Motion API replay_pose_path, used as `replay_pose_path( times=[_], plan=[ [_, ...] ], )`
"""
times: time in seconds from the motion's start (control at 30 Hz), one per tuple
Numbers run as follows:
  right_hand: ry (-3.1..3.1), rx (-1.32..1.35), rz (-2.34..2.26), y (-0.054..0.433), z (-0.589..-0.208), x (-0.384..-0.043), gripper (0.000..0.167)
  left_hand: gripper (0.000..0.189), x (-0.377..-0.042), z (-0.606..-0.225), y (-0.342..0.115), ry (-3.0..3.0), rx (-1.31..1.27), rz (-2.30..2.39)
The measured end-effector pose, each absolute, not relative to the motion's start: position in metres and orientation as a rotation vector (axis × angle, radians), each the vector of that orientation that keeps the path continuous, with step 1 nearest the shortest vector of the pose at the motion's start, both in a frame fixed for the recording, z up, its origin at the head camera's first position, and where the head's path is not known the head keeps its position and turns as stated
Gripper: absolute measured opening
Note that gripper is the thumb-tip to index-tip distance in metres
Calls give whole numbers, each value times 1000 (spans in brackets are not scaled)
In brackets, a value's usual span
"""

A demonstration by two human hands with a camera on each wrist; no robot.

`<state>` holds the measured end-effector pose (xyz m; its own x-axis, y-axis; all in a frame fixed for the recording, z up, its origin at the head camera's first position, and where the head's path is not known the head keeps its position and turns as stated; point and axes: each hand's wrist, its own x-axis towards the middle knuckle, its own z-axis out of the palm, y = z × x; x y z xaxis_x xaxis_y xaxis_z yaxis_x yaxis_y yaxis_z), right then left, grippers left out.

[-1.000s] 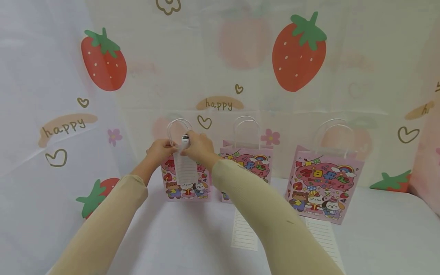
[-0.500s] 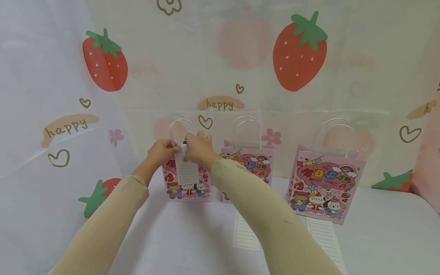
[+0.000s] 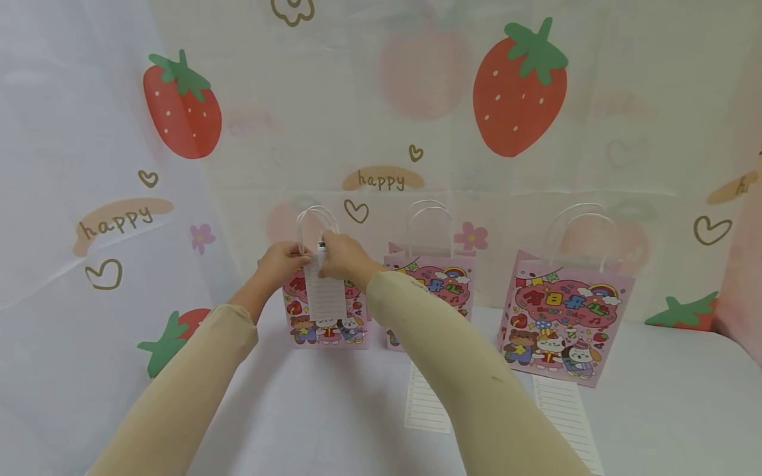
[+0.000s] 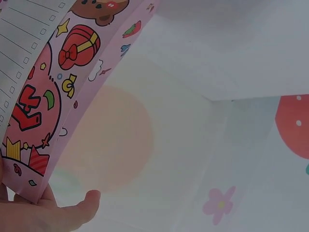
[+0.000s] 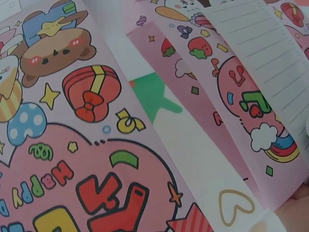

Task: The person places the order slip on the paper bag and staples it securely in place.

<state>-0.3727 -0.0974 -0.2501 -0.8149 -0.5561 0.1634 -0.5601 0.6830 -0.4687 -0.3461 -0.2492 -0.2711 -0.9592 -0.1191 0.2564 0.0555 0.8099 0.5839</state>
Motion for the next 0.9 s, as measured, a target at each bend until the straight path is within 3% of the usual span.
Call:
replay_pose_path(
  times=[0.9],
  plan=[
    [-2807,1051,951,-90,-249,-379,43,18,-351,-275,-251,-2714,16,-845]
  ],
)
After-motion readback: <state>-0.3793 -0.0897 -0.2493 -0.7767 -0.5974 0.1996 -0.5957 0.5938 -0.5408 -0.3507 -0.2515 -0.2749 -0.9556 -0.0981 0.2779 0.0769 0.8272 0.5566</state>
